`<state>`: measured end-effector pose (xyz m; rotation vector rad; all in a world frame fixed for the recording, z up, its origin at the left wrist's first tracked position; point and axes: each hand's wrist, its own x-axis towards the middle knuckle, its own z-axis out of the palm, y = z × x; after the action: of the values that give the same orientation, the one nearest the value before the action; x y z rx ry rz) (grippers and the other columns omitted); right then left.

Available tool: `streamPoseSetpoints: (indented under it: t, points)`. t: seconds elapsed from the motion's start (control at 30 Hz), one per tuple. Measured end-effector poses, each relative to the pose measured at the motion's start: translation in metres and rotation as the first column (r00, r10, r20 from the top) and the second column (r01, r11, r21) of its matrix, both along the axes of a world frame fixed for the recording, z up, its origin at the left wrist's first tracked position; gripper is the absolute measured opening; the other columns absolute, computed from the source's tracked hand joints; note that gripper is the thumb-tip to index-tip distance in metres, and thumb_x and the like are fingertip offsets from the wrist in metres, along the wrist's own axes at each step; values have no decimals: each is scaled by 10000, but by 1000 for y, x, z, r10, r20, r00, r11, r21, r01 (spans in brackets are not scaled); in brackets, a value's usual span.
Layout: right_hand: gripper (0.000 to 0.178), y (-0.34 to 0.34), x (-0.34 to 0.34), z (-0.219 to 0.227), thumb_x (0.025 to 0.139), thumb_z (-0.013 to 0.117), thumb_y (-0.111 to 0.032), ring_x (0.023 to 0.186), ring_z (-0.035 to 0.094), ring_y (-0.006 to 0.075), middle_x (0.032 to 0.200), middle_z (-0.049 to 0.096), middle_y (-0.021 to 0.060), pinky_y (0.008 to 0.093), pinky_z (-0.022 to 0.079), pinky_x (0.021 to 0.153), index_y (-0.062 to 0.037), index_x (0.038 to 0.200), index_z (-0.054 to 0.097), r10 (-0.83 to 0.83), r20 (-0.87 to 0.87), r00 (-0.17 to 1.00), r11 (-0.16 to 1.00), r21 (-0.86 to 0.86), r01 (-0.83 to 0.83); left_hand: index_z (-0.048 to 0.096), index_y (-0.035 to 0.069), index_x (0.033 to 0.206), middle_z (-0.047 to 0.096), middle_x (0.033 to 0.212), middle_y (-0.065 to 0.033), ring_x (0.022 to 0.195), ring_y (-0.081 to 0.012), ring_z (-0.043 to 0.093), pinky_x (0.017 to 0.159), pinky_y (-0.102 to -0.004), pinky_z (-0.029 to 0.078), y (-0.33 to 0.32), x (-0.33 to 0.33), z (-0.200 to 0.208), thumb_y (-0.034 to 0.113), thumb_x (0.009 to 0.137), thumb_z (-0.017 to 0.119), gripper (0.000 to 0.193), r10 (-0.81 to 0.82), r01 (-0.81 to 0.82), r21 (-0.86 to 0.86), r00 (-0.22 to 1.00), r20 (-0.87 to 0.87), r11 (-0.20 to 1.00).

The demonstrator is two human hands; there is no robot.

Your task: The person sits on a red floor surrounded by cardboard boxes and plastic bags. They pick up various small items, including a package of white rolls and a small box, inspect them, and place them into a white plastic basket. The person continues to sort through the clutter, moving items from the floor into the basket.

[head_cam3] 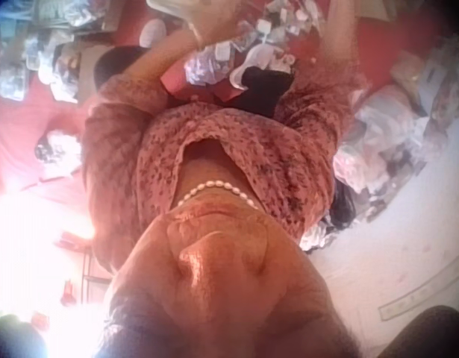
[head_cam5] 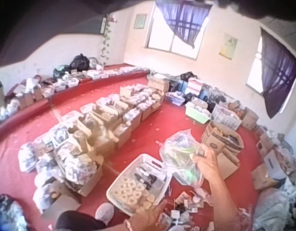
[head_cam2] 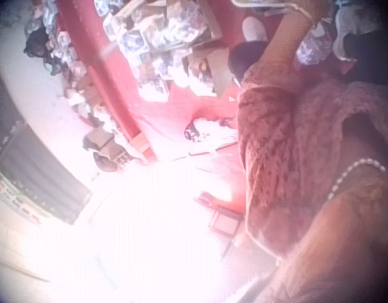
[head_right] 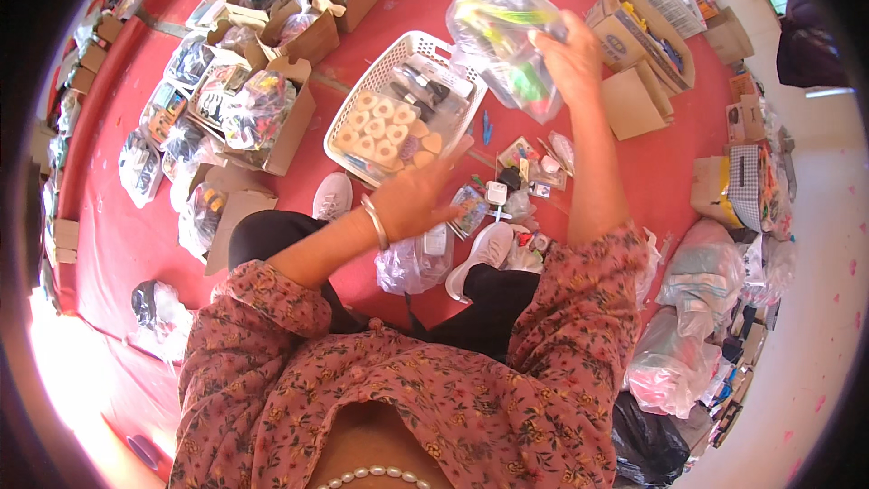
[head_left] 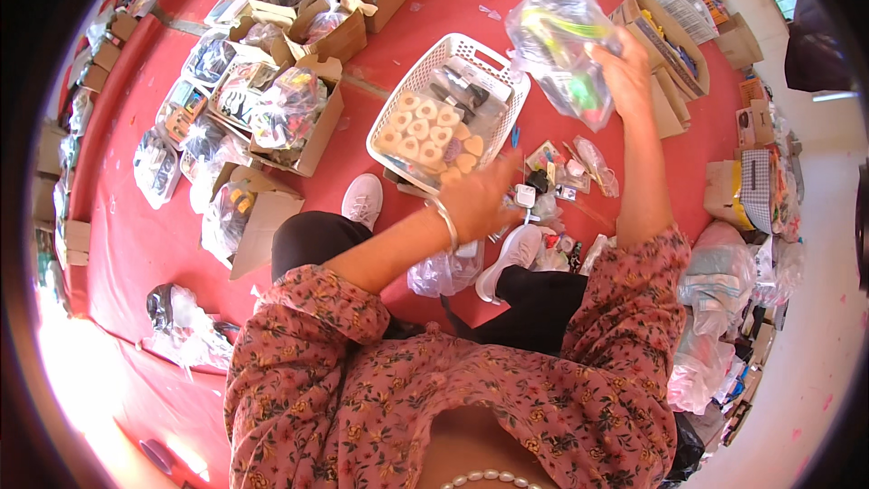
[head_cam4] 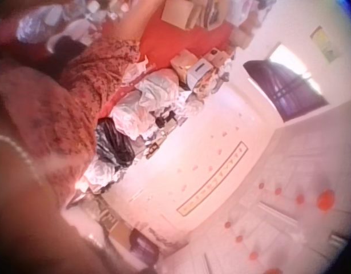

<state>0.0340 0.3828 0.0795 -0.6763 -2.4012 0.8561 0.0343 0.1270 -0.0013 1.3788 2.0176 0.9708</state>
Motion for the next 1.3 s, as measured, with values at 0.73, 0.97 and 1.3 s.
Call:
streamPoseSetpoints:
  t: [0.73, 0.97, 1.3]
  points:
    - [210, -91, -41, -94, 704, 660, -244, 532, 495, 93, 609, 541, 17, 224, 393, 469, -50, 690, 581, 118, 57, 991, 674, -737, -38, 521, -34, 1064, 574, 1072, -127, 1036, -278, 517, 944, -452, 370, -59, -122, 48, 98, 680, 550, 407, -612, -793, 366, -11, 791, 487]
    - [593, -113, -68, -205, 584, 727, -394, 1012, 544, 302, 1099, 531, 233, 366, 434, 856, -13, 1016, 585, 191, 459, 868, 982, -92, -167, 537, -48, 1019, 588, 1029, -132, 1005, -273, 529, 947, -429, 365, -57, -120, 55, 80, 679, 541, 363, -606, -799, 325, -60, 793, 505]
    - [358, -72, -88, -262, 599, 712, -236, 724, 579, 179, 799, 616, 127, 294, 457, 622, 5, 854, 638, 316, 33, 948, 815, -521, -254, 517, -61, 1050, 576, 1062, -140, 1015, -268, 530, 952, -411, 365, -44, -114, 50, 59, 708, 530, 362, -583, -768, 366, -12, 812, 525]
